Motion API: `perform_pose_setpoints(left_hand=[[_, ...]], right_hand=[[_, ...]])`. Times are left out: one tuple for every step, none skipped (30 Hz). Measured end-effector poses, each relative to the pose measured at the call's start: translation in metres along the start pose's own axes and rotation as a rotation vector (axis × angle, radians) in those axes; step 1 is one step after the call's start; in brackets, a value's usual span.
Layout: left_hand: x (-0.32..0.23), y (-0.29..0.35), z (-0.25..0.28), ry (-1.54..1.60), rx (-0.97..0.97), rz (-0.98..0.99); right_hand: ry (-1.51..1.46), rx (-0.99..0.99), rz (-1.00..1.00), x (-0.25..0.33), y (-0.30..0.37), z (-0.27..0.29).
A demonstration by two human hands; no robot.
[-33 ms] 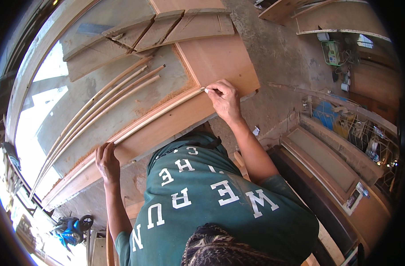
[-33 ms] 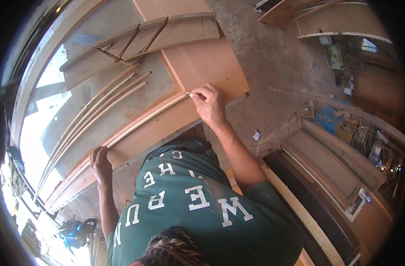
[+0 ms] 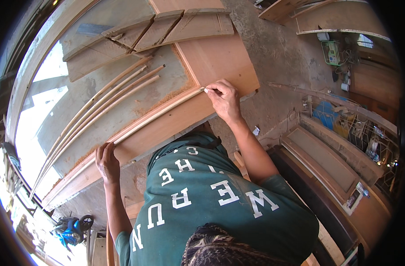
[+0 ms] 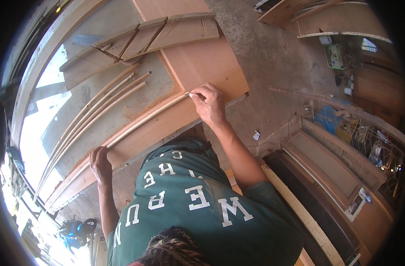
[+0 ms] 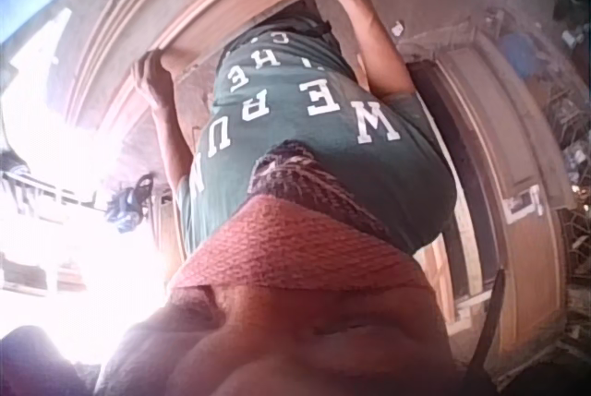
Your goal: The person gathers thin wooden strips and a hand saw in a cluttered workshop. They place the strips on a large wooden frame with glass, then use the hand saw to cut a piece of wood on the frame. Finally, they use a pencil to mark the wooden strips.
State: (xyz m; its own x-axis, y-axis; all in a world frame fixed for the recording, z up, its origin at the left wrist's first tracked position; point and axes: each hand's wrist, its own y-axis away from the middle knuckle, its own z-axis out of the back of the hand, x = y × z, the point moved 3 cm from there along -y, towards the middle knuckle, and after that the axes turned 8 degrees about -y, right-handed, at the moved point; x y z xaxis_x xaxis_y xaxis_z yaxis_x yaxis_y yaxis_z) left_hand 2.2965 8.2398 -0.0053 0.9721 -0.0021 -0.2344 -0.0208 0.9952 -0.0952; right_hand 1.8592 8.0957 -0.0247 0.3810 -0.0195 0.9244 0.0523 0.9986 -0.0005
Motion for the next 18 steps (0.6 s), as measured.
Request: perform_pose_setpoints(left_hand=[[-0.0002, 0.0000, 0.0002, -0.001, 0.002, 0.001], [-0.0005, -0.0002, 0.0004, -0.001, 0.003, 0.001], [-0.0008, -0.0003, 0.0005, -0.002, 0.005, 0.002], [-0.0009, -0.0005, 0.0006, -0.007, 0.009, 0.005], [-0.0006, -0.0003, 0.0002, -0.013, 0.014, 0.008], [-0.0001, -0.0002, -0.0003, -0.019, 0.018, 0.010], [0.0007, 0.0007, -0.0004, -0.022, 0.017, 0.009], [0.0020, 0.0018, -0.0008, -0.026, 0.015, 0.008], [0.0026, 0.0018, -0.0010, -0.029, 0.014, 0.006], [0.0026, 0.0023, -0.0007, -0.032, 0.017, 0.008], [0.0024, 0.0024, -0.0003, -0.035, 0.020, 0.010], [0.0017, 0.0024, 0.0000, -0.037, 0.024, 0.013], [0.0009, 0.0019, 0.0004, -0.040, 0.022, 0.010], [0.0000, 0.0012, 0.0007, -0.043, 0.020, 0.008], [-0.0009, 0.0008, 0.0011, -0.046, 0.019, 0.007], [-0.0016, 0.0012, 0.0011, -0.052, 0.019, 0.007], [-0.0015, 0.0018, 0.0011, -0.058, 0.020, 0.007], [-0.0017, 0.0024, 0.0011, -0.064, 0.020, 0.008]], right_hand=[[0.002, -0.001, 0.009, 0.0002, 0.0000, 0.0000], [0.003, -0.003, 0.018, 0.0002, 0.0000, 0.0000], [0.005, -0.004, 0.028, 0.0003, -0.0001, 0.0001], [0.010, -0.001, 0.029, 0.0003, -0.0001, 0.0001], [0.015, 0.002, 0.031, 0.0005, 0.0003, 0.0002], [0.020, 0.005, 0.032, 0.0009, 0.0007, 0.0001], [0.024, 0.010, 0.023, 0.0023, 0.0010, -0.0004], [0.027, 0.015, 0.014, 0.0049, 0.0009, -0.0010], [0.031, 0.019, 0.004, 0.0059, 0.0007, -0.0008], [0.038, 0.022, 0.018, 0.0056, 0.0006, -0.0005], [0.046, 0.026, 0.031, 0.0048, 0.0005, -0.0002], [0.054, 0.030, 0.045, 0.0041, 0.0002, 0.0001], [0.066, 0.029, 0.061, 0.0034, 0.0004, 0.0004], [0.079, 0.028, 0.078, 0.0029, 0.0005, 0.0006], [0.092, 0.029, 0.094, 0.0028, 0.0005, 0.0007], [0.079, 0.031, 0.072, 0.0035, 0.0000, 0.0012], [0.066, 0.035, 0.049, 0.0060, -0.0005, 0.0013], [0.054, 0.038, 0.027, 0.0070, -0.0008, 0.0014]])
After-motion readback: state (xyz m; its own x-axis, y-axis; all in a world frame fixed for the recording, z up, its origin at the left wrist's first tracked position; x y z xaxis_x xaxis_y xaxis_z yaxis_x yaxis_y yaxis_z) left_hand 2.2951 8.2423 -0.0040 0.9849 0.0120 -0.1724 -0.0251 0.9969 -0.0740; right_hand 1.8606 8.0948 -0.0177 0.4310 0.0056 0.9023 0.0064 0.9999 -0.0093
